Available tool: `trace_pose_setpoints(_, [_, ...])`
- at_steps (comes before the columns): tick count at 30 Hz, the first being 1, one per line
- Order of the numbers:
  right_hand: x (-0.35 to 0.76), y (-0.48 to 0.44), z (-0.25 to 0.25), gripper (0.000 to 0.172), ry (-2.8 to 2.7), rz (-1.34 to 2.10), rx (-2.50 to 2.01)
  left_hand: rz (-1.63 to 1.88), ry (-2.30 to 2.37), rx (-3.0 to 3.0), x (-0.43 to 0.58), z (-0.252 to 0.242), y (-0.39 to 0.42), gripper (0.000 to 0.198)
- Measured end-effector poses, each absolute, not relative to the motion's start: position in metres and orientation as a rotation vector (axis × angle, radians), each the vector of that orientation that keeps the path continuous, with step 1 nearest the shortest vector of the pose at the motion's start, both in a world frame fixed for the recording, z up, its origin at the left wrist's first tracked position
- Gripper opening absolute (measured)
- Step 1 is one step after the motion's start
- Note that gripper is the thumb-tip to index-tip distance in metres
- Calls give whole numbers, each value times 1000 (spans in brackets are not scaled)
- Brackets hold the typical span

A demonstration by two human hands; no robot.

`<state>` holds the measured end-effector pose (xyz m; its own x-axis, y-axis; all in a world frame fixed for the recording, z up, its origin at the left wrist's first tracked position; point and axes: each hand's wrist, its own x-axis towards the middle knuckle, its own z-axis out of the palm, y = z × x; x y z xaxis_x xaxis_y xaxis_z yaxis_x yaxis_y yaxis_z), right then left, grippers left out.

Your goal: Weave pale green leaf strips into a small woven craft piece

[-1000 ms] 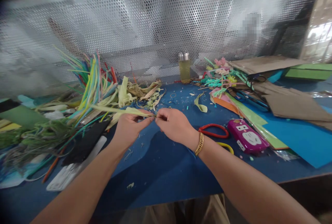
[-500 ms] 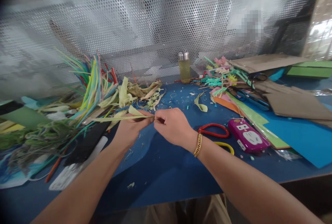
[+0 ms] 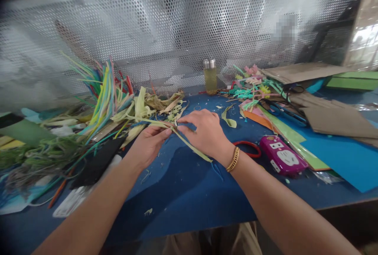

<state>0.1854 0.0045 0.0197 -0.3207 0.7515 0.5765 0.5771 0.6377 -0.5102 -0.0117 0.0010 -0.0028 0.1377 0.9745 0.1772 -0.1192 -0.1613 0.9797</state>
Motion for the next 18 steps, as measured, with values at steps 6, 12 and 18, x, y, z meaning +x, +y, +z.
trace_pose_setpoints(6, [180, 2, 16, 14, -2077, 317, -1047, 1258, 914, 1244, -10, -3, -1, 15])
trace_pose_setpoints(12, [175, -5, 17, 12, -2125, 223, -1026, 1221, 966, 1356, -9, -3, -3, 11])
trace_pose_setpoints(18, [177, -4, 18, 14, -2171, 254, -1027, 1238, 1030, 1401, -10, -1, -2, 13])
